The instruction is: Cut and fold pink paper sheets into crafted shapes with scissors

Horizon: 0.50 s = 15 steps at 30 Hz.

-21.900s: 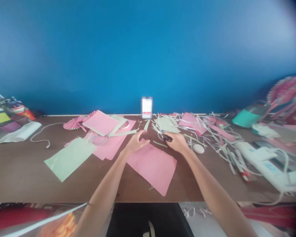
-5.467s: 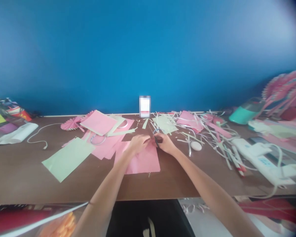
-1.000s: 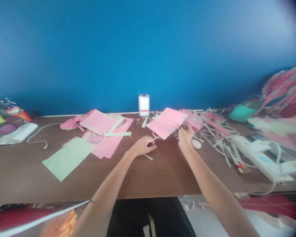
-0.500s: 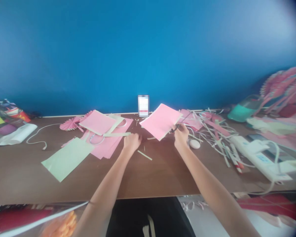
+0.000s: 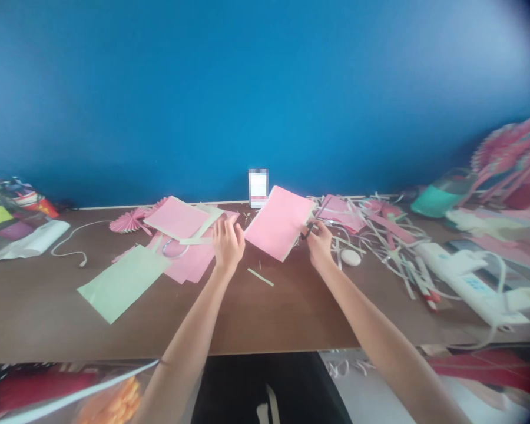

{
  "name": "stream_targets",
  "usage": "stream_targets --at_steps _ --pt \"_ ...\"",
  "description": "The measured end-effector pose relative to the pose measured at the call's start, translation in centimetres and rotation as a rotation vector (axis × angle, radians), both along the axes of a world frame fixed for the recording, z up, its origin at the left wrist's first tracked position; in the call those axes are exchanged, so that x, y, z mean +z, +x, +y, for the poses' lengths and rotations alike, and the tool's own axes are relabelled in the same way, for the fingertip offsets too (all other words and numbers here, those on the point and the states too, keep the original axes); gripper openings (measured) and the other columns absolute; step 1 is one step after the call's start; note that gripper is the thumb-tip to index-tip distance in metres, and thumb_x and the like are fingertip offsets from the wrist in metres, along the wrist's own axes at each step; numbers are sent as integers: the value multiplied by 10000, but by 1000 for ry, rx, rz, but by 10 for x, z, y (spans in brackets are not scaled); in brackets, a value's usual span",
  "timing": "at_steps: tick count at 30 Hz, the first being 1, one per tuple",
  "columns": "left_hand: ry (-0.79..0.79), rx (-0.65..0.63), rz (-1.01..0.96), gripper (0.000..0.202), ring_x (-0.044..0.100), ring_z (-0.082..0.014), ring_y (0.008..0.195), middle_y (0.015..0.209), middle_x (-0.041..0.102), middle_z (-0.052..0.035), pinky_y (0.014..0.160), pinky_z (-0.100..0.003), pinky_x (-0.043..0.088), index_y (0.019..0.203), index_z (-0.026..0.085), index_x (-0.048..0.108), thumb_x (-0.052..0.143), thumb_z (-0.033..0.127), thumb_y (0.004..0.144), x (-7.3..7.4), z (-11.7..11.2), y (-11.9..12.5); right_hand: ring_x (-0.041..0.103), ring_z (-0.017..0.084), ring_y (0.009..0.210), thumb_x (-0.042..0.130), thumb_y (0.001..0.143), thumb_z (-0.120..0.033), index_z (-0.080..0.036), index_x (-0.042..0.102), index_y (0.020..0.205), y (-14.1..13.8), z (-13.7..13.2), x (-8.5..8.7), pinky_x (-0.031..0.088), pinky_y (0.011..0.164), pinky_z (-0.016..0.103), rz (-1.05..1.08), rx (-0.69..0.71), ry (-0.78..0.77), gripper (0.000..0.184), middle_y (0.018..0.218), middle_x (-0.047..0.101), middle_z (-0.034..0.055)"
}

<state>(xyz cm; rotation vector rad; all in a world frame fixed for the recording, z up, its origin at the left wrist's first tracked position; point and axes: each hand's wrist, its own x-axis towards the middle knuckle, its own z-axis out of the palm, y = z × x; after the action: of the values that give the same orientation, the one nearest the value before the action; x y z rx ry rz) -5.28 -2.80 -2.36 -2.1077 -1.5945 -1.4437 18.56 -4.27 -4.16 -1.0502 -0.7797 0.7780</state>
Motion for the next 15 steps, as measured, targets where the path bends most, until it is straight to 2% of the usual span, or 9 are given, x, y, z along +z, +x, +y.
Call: stream_targets --at_steps 4,6,8,11,15 --pt "48 -234 -23 466 440 -277 1226 1295 494 -178 1012 -461 365 1336 132 361 419 331 918 4 -10 17 471 82 455 721 604 -297 -217 579 838 -3 -4 4 375 422 199 -31 71 -21 285 593 589 -61" --pt "-4 -234 -142 623 354 -290 1308 1401 381 -193 1040 -472 347 1395 141 267 506 392 876 0 -10 21 477 84 470 732 601 -303 -219 592 867 -3 -5 7 376 432 201 -36 136 -19 312 605 590 -57" --pt "-126 -204 -315 745 339 -298 1323 1436 328 -194 1032 -466 366 1409 159 248 597 438 812 -4 -6 20 484 87 490 756 586 -302 -219 603 873 -3 -6 9 381 444 202 -41 192 -17 336 607 582 -56" --pt "-391 -293 -541 690 479 -276 1219 1346 469 -154 963 -429 442 1332 186 401 667 439 748 -9 2 16 500 91 524 791 561 -294 -217 612 841 -3 -6 10 394 465 203 -42 232 -6 341 619 576 -52" --pt "-663 -600 -767 497 619 -254 1028 1144 645 -114 866 -385 508 1154 168 589 665 438 744 -7 5 13 506 97 536 809 554 -315 -222 625 836 -2 -5 8 409 468 209 -24 253 5 349 625 564 -49"
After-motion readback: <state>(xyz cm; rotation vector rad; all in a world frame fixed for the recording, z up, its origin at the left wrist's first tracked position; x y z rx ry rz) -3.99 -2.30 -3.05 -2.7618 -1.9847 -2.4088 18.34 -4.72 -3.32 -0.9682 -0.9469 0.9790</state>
